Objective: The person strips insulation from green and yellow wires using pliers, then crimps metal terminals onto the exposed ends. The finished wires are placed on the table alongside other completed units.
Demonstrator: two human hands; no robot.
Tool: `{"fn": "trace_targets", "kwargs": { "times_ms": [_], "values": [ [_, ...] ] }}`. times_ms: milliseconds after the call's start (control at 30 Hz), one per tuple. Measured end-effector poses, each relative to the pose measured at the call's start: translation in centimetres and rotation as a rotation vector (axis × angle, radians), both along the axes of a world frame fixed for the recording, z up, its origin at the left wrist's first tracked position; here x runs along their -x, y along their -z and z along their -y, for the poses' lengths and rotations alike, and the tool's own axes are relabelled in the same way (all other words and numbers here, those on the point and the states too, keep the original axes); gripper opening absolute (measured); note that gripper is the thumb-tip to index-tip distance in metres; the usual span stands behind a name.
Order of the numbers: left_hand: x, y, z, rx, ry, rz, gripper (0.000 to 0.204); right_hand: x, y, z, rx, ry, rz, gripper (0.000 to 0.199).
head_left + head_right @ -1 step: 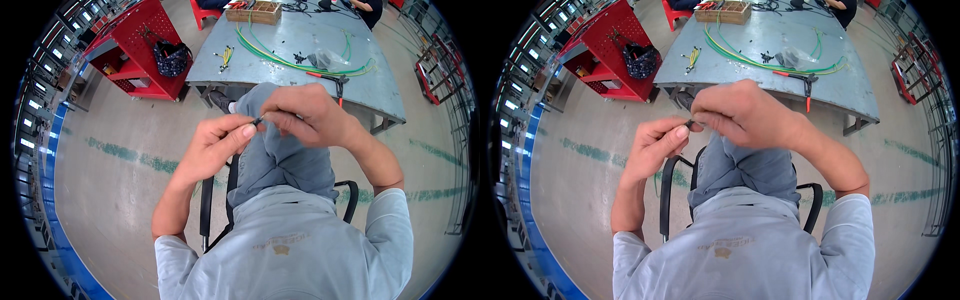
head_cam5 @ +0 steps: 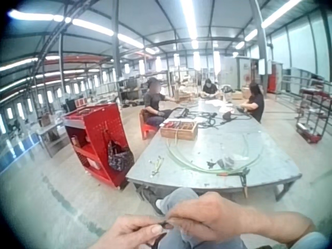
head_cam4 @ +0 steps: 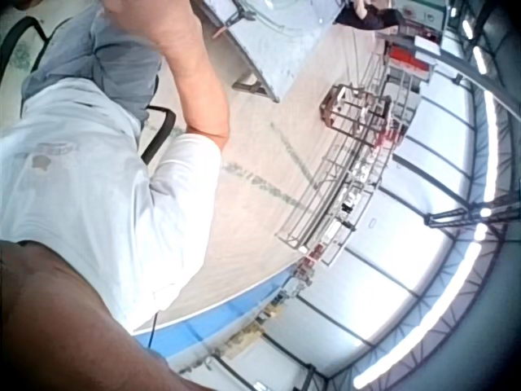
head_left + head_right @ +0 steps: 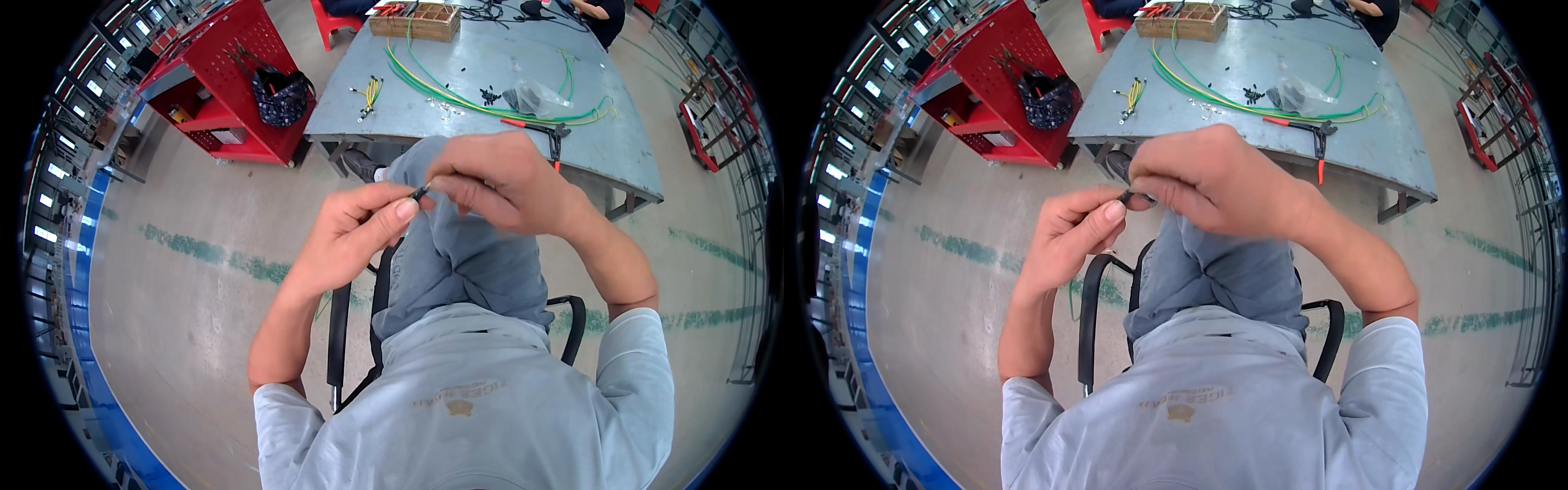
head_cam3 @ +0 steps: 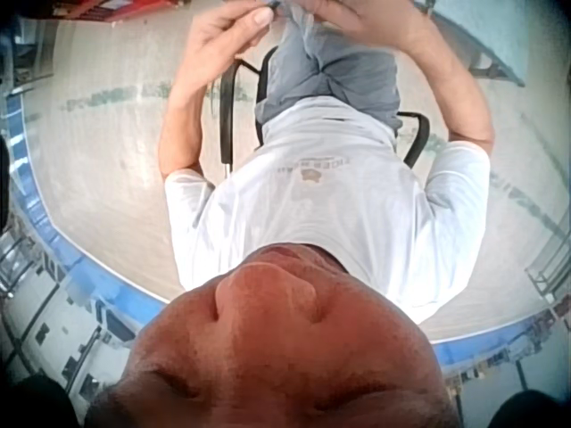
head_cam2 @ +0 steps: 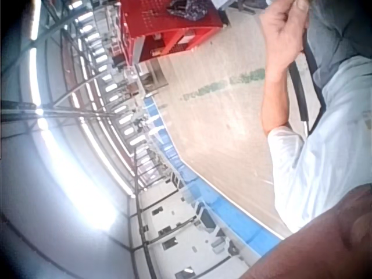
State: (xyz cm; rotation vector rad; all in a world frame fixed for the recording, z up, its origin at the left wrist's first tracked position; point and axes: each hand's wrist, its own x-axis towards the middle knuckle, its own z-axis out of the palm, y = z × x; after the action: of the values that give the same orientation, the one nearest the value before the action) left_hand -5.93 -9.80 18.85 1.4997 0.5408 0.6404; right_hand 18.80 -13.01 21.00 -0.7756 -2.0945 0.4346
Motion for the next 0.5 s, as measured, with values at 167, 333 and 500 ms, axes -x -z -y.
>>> {"fn": "trace_targets", "kwargs": {
  "times_ms": [167, 333, 500],
  "values": [
    [2.3, 1.2, -1.2, -0.195, -0.157, -0.148, 0.028, -2.6, -1.7, -1.9, 0.303, 0.191, -0.287, 0.018],
    [4.0, 4.0, -1.8, -0.196, -0.246, -0.079, 0.025, -3.1, -1.1, -3.4, 0.505, 0.038, -0.659, 0.028],
    [2.3, 3.4, -1.2, -0.29, -0.287, -0.065, 0.027, -1.8, 1.4, -2.5, 0.619, -0.028, -0.748, 0.031]
  ]
}}
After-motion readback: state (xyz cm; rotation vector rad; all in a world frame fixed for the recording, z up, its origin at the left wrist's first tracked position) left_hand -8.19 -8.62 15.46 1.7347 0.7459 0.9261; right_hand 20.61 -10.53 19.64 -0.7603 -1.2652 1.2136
